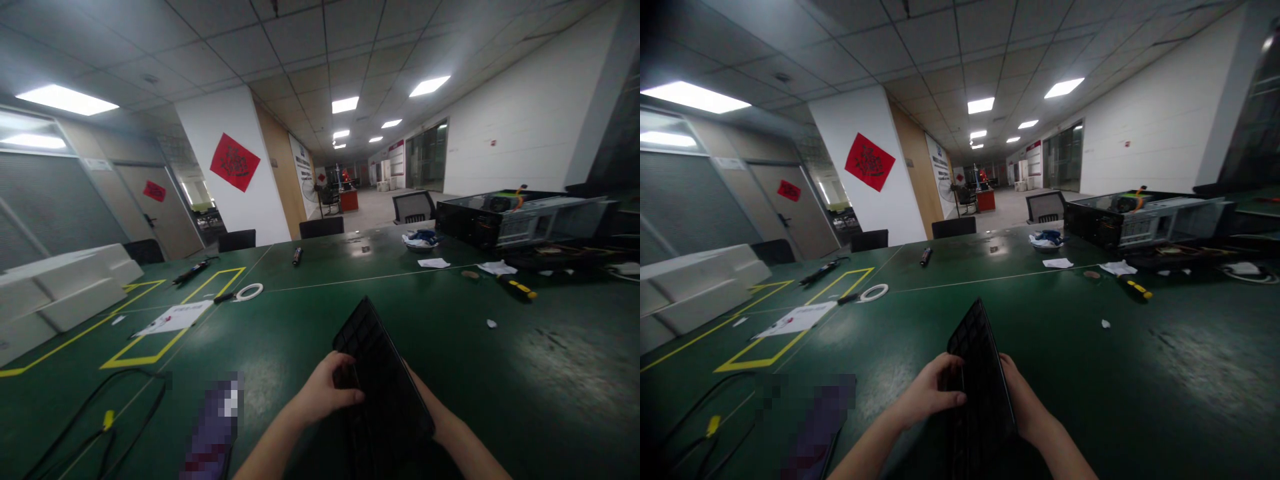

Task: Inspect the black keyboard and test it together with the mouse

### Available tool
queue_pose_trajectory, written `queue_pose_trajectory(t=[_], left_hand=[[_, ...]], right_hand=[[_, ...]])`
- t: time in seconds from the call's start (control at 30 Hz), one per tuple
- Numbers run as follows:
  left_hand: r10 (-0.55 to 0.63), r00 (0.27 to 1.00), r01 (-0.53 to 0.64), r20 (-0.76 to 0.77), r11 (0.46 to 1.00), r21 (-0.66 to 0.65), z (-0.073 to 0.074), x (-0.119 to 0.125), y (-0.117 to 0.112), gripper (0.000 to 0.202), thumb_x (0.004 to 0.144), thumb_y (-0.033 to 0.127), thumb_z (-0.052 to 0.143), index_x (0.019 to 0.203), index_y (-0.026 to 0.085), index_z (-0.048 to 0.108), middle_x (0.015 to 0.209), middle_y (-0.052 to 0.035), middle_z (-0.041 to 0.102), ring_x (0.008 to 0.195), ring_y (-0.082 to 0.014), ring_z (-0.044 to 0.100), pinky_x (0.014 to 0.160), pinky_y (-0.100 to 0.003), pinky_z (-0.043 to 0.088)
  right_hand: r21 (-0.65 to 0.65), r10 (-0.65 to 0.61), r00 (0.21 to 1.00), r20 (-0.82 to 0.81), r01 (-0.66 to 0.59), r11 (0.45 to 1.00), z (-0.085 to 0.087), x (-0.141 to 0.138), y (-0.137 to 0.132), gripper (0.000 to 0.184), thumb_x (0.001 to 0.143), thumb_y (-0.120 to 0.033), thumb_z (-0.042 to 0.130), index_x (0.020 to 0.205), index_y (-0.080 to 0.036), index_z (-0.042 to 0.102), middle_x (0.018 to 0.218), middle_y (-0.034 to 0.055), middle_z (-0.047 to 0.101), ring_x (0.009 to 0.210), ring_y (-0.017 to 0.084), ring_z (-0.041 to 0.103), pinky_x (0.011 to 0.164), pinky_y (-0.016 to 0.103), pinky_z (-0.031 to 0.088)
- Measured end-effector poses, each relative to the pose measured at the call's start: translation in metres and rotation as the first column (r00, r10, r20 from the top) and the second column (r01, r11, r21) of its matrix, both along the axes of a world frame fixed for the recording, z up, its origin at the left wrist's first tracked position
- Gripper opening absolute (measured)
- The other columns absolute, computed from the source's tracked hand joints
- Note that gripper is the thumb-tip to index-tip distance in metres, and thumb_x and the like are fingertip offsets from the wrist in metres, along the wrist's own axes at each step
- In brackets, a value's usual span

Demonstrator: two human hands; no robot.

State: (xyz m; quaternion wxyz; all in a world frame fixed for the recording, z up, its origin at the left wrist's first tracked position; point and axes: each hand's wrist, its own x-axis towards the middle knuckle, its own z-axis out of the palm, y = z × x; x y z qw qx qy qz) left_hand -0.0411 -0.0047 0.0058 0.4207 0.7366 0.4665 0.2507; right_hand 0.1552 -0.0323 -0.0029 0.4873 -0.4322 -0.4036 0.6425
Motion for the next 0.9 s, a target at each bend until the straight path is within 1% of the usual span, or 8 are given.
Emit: queue_pose_trajectory(t=[0.2,0.27,0.37,0.43,0.5,0.63,0.73,0.9], left_hand=[[0.031,0.974,0.031,-0.226,0.963,0.268,0.007,0.003,-0.004,0.036,0.057,0.025,0.069,0.091,0.016,0.058,0.094,-0.0034,0.054,0.084,-0.0165,0.05,0.073,-0.027,0.041],[0.086,0.965,-0.001,-0.247,0.945,0.327,0.007,-0.002,0.0,0.033,0.056,0.025,0.069,0.087,0.017,0.059,0.087,-0.002,0.055,0.08,-0.0163,0.051,0.071,-0.026,0.041],[0.297,0.921,-0.175,-0.251,0.893,0.414,0.013,-0.023,0.017,0.027,0.062,0.028,0.063,0.087,0.017,0.06,0.082,-0.002,0.058,0.078,-0.0167,0.054,0.07,-0.026,0.041],[0.489,0.825,-0.346,-0.282,0.833,0.431,0.022,-0.044,0.034,0.028,0.069,0.037,0.056,0.088,0.016,0.062,0.083,-0.0046,0.061,0.078,-0.0187,0.057,0.068,-0.027,0.041],[0.636,0.67,-0.486,-0.383,0.766,0.421,0.032,-0.068,0.053,0.038,0.073,0.048,0.049,0.087,0.015,0.063,0.085,-0.0083,0.064,0.08,-0.0226,0.06,0.065,-0.029,0.042],[0.707,0.376,-0.591,-0.599,0.681,0.432,0.04,-0.108,0.084,0.051,0.073,0.055,0.043,0.084,0.012,0.066,0.092,-0.0164,0.066,0.087,-0.0305,0.061,0.065,-0.033,0.044],[0.677,0.309,-0.549,-0.668,0.701,0.456,0.033,-0.126,0.096,0.054,0.071,0.053,0.044,0.088,0.008,0.067,0.098,-0.021,0.065,0.091,-0.0337,0.061,0.069,-0.036,0.046],[0.69,0.339,-0.53,-0.64,0.702,0.476,0.02,-0.136,0.101,0.056,0.074,0.051,0.043,0.088,0.004,0.067,0.097,-0.0253,0.065,0.093,-0.036,0.06,0.076,-0.04,0.045]], right_hand=[[-0.031,-0.005,1.0,-0.017,0.005,1.0,-0.003,-0.001,0.002,0.049,0.06,-0.052,0.063,0.096,-0.019,0.061,0.104,0.009,0.063,0.101,0.026,0.057,0.09,0.041,0.042],[0.061,0.047,0.995,0.084,-0.052,0.997,-0.007,-0.002,0.003,0.049,0.068,-0.051,0.054,0.105,-0.019,0.057,0.106,0.0092,0.062,0.102,0.025,0.056,0.09,0.042,0.042],[0.252,0.096,0.942,0.323,-0.183,0.95,-0.011,0.001,0.006,0.042,0.065,-0.036,0.062,0.104,-0.023,0.06,0.106,0.006,0.062,0.113,0.026,0.047,0.099,0.042,0.034],[0.306,0.079,0.862,0.5,-0.262,0.915,-0.01,0.005,0.007,0.042,0.059,-0.023,0.067,0.101,-0.026,0.063,0.109,0.0039,0.06,0.118,0.026,0.041,0.103,0.043,0.027],[0.275,0.081,0.79,0.608,-0.306,0.912,-0.007,0.008,0.007,0.043,0.063,-0.021,0.064,0.106,-0.029,0.06,0.115,0.0031,0.056,0.117,0.024,0.041,0.102,0.043,0.027],[0.207,0.116,0.762,0.638,-0.314,0.927,-0.001,0.01,0.003,0.043,0.068,-0.025,0.06,0.11,-0.032,0.056,0.121,0.0017,0.05,0.113,0.022,0.045,0.099,0.042,0.031],[0.207,0.12,0.764,0.634,-0.317,0.926,-0.003,0.008,0.002,0.042,0.069,-0.025,0.06,0.11,-0.032,0.056,0.121,0.0013,0.049,0.113,0.023,0.045,0.098,0.042,0.032],[0.243,0.109,0.771,0.627,-0.326,0.914,-0.014,0.008,0.007,0.043,0.068,-0.023,0.059,0.11,-0.033,0.056,0.121,0.0005,0.05,0.115,0.023,0.044,0.099,0.042,0.032]])
